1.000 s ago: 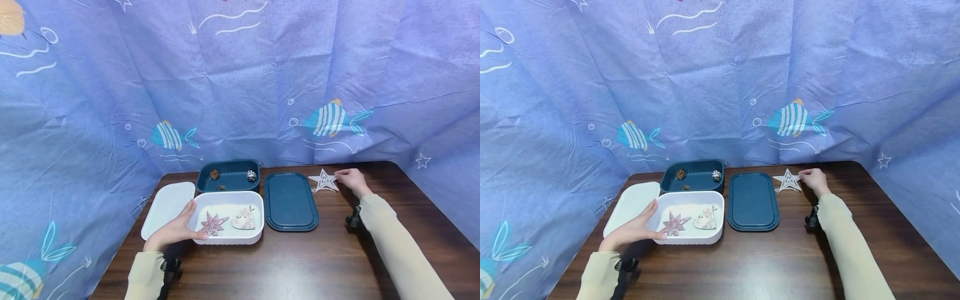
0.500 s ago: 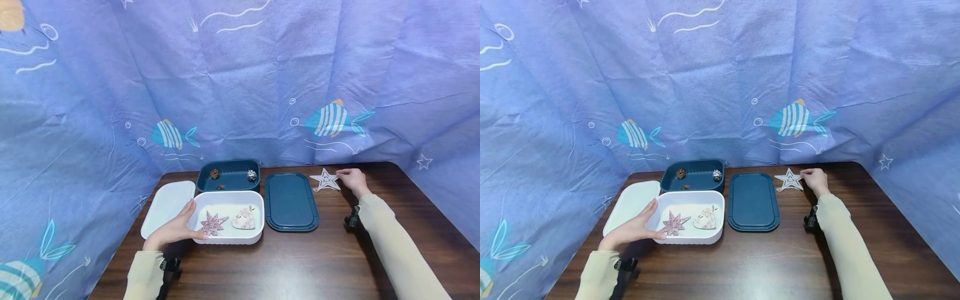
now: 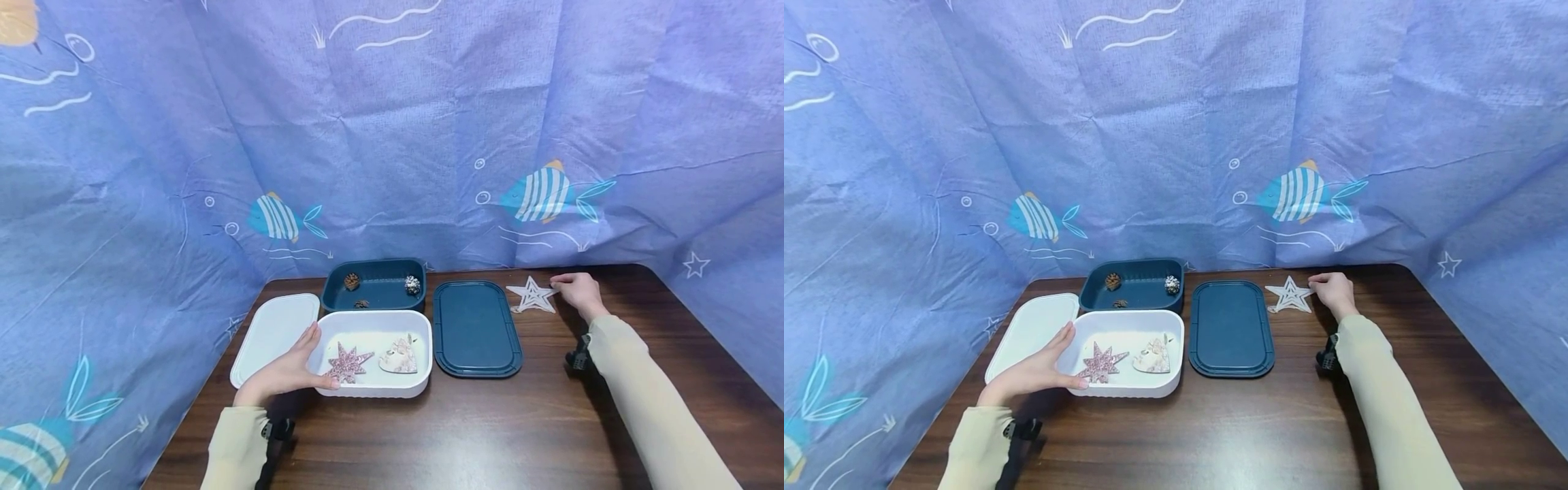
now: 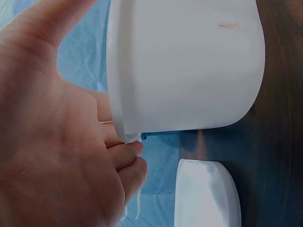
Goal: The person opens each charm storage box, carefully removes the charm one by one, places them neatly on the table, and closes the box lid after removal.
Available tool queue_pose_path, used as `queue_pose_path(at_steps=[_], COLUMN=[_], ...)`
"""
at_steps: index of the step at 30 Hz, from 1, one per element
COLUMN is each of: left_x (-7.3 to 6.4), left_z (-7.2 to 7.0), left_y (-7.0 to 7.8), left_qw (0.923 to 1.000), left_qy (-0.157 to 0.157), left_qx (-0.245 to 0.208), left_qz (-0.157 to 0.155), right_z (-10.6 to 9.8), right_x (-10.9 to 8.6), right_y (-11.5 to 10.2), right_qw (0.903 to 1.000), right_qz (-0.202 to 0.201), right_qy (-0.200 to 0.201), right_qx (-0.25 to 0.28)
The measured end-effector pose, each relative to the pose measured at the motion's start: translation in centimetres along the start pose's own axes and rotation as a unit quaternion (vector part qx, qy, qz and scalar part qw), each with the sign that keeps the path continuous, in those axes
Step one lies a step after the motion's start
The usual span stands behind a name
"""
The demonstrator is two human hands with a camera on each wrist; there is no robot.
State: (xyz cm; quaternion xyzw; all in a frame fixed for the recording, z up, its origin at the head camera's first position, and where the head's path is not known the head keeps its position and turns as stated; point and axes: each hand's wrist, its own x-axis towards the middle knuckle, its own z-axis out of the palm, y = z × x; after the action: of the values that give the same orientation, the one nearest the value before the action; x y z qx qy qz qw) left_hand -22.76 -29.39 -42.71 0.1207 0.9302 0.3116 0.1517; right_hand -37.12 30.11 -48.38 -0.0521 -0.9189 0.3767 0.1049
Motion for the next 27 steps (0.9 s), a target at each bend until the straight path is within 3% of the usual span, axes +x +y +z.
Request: queue_pose_path(at_steps=[4,7,11,16,21,25,27], left_x=[0.0,-0.1,-0.1,0.0,-0.2,-0.3,-0.4], left_z=[0.1,0.1,0.0,-0.2,-0.2,-0.1,-0.1], left_y=[-0.2,-0.1,0.0,0.2,0.3,0.3,0.3], left_qw=[1.0000,0.9999,0.9999,1.0000,0.9999,0.9999,1.0000], left_qy=[-0.004,-0.006,-0.006,-0.004,-0.007,-0.007,-0.006], left_qx=[-0.004,-0.011,-0.009,0.000,-0.009,-0.010,-0.007], left_qz=[0.002,0.004,0.005,0.005,0.000,-0.001,0.000], right_z=[-0.4,-0.9,-1.8,-3.5,-4.9,-4.9,-4.6], right_x=[0.0,0.1,0.6,0.9,0.7,0.5,0.5], right_y=[-0.4,-0.9,-2.1,-4.1,-6.4,-7.5,-8.1], right_qw=[0.9989,0.9894,0.9617,0.9353,0.8985,0.8953,0.9026], right_qz=[0.017,0.023,0.038,0.051,0.053,0.038,0.026], right_qy=[-0.003,-0.019,-0.057,-0.095,-0.134,-0.153,-0.162], right_qx=[0.045,0.142,0.265,0.337,0.414,0.417,0.398])
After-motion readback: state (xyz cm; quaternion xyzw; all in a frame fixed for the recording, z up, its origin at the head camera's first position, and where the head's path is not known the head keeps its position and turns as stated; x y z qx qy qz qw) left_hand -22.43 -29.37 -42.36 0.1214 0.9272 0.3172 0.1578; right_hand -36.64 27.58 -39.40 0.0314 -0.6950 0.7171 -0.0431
